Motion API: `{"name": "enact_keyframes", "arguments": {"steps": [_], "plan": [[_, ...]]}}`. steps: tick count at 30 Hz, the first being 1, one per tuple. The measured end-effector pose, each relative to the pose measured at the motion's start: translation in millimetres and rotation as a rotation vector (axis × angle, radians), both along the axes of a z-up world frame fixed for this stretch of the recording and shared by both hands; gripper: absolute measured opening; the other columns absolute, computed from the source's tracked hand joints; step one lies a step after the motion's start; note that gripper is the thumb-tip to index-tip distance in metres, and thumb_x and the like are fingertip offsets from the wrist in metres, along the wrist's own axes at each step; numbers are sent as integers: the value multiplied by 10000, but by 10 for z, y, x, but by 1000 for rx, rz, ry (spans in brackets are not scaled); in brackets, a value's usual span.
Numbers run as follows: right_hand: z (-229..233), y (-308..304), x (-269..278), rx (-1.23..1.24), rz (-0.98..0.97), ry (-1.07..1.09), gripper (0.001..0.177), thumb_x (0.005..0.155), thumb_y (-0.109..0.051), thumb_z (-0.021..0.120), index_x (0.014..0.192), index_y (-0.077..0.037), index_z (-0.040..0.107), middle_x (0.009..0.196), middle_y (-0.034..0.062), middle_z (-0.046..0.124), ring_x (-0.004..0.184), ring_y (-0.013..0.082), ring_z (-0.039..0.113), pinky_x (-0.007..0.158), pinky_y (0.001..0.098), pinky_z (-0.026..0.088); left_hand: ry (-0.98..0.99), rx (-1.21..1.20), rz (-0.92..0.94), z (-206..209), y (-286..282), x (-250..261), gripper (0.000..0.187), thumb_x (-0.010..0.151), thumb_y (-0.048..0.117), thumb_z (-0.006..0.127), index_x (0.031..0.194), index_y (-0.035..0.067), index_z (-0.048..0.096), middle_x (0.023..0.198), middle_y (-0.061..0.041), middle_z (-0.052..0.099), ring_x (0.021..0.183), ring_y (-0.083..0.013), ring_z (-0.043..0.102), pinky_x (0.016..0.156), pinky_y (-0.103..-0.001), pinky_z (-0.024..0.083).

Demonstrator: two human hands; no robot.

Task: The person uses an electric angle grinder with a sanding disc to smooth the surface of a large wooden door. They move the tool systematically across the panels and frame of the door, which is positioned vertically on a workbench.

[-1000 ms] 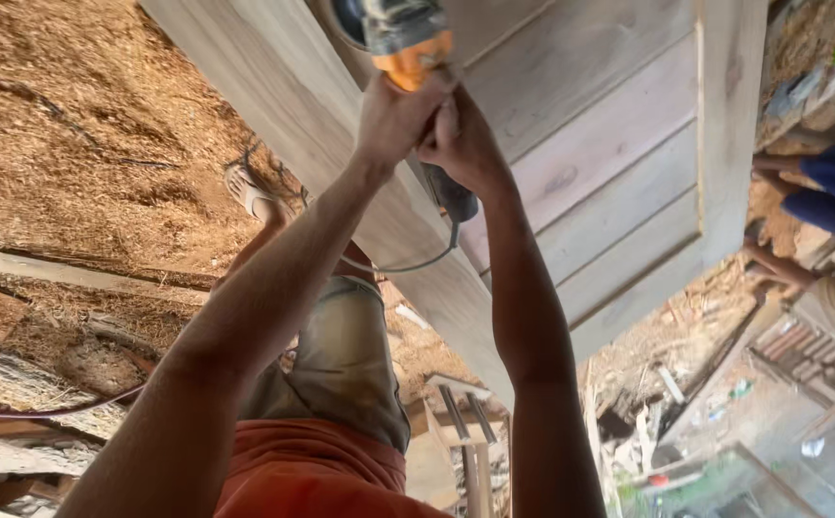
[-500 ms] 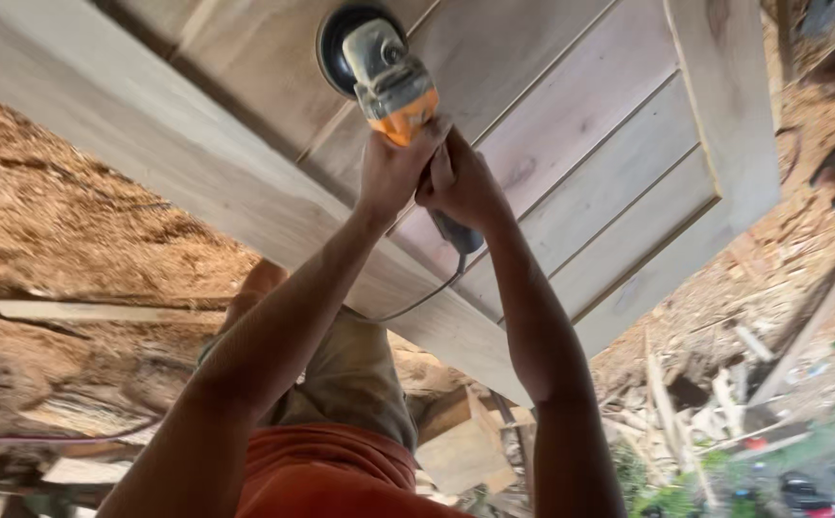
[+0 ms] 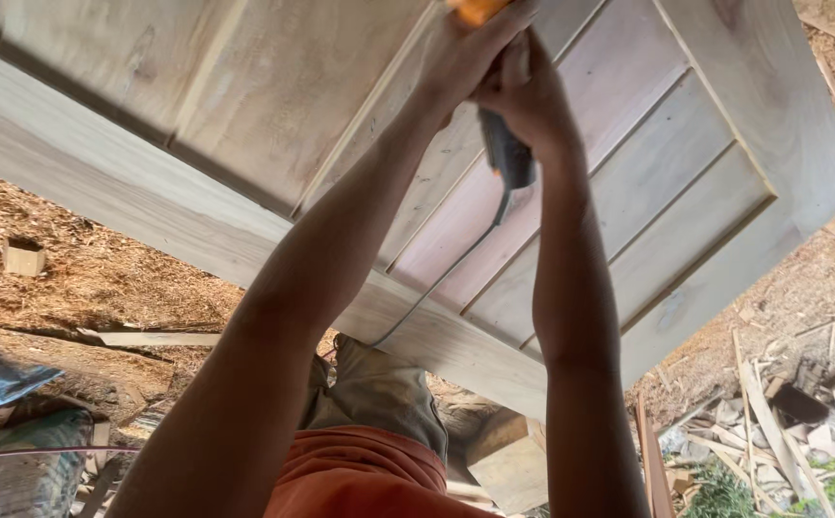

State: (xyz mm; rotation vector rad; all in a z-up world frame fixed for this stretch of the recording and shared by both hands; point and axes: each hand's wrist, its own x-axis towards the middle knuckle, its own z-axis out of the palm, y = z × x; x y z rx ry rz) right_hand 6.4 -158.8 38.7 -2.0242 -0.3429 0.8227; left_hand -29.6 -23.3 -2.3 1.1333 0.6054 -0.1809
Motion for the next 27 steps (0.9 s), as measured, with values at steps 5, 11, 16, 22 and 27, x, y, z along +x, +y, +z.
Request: {"name": "enact_keyframes", "arguments": {"steps": [5, 11, 16, 22, 27], "plan": [[-71, -15, 151, -85, -2, 43, 462, 964, -182, 702, 1358, -30, 514, 1133, 147, 700, 1025, 316, 752, 861, 435, 649, 50, 74, -74, -191, -85, 179, 558, 818, 571, 687, 1010, 51, 744, 791, -39, 757, 713, -146, 816, 551, -318, 694], [168, 334, -1054, -258, 94, 238, 420, 1073, -271, 601, 1456, -134, 494, 1015, 113, 756, 826, 254, 800, 687, 389, 660, 110, -297, 214, 131, 142, -1424, 258, 995, 321, 716, 1038, 71, 672, 840, -33, 661, 668, -95, 645, 515, -237, 503], [654, 703, -1712, -241, 304, 305, 628, 871, -243, 702, 1445, -151, 467, 861, 138, 780, 778, 282, 776, 707, 384, 632, 135, -199, 344, 549, 377, -2395, 222, 958, 255, 674, 1109, 103, 614, 949, 24, 661, 836, -84, 674, 693, -254, 590], [220, 690, -1254, -127, -6, 401, 401, 997, -248, 664, 1322, -48, 542, 923, 117, 725, 796, 222, 730, 699, 399, 624, 26, -183, 207, 310, 492, -1696, 198, 1016, 243, 685, 896, 86, 664, 741, 18, 616, 644, -70, 576, 550, -244, 449], [-108, 449, -411, -7, 20, 69, 680, 748, 5, 780, 1354, -11, 473, 1129, 126, 657, 998, 229, 677, 835, 375, 591, 17, 29, 63, 172, 564, -364, 448, 823, 517, 757, 947, 87, 761, 769, 4, 763, 695, -95, 745, 616, -273, 601]]}}
